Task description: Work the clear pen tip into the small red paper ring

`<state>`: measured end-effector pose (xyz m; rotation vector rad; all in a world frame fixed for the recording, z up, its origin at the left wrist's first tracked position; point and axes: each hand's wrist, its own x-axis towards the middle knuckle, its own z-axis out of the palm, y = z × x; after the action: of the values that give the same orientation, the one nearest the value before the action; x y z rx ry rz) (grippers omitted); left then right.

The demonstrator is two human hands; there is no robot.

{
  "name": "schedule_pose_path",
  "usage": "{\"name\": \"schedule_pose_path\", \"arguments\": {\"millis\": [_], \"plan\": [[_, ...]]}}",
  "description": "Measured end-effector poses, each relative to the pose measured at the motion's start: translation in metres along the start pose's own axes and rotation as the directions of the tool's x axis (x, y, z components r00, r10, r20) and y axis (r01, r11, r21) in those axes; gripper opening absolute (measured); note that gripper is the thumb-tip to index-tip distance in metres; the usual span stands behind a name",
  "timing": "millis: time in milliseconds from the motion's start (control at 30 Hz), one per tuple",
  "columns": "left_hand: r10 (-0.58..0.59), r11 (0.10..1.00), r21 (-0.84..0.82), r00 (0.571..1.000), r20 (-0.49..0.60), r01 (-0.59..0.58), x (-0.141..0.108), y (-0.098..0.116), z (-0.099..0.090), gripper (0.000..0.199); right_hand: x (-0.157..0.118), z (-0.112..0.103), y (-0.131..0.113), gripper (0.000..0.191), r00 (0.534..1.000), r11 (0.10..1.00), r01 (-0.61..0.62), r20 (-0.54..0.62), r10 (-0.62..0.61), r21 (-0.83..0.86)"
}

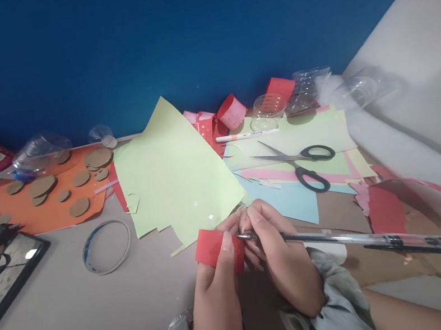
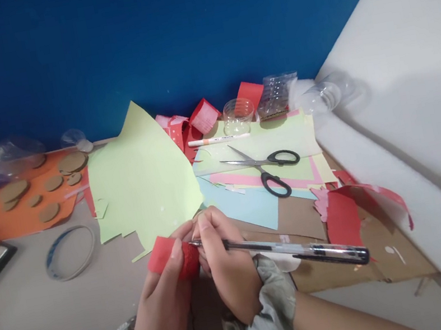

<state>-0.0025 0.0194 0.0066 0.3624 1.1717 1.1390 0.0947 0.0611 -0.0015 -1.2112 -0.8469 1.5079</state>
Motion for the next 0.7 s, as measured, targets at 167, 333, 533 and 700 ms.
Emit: {"name": "schedule_pose_path", "arguments": {"millis": [167, 333, 533, 700], "plan": [[0.019, 0.994, 0.104, 0.999, -0.043, -0.014, 0.0001, -0.0010, 0.0000, 0.040, -0.0009, 0.0012, -0.0041, 0.052, 1.000, 1.000, 0.001, 0.000, -0.001, 0.004], [0.017, 0.996, 0.092, 0.999, -0.042, -0.013, -0.0009, -0.0020, 0.0011, 0.036, 0.0005, 0.0019, -0.0048, 0.053, 1.000, 1.000, -0.016, -0.001, 0.016, 0.021], [0.013, 0.997, 0.079, 0.999, -0.045, -0.009, -0.0025, -0.0018, 0.0000, 0.039, -0.0001, 0.0012, -0.0024, 0.051, 1.000, 1.000, 0.016, -0.008, -0.016, 0.022], [-0.017, 0.997, 0.080, 0.997, -0.081, 0.023, -0.0046, -0.0020, -0.0013, 0.049, -0.0056, 0.0003, -0.0042, 0.048, 0.998, 0.998, 0.062, -0.026, -0.062, -0.032]]}}
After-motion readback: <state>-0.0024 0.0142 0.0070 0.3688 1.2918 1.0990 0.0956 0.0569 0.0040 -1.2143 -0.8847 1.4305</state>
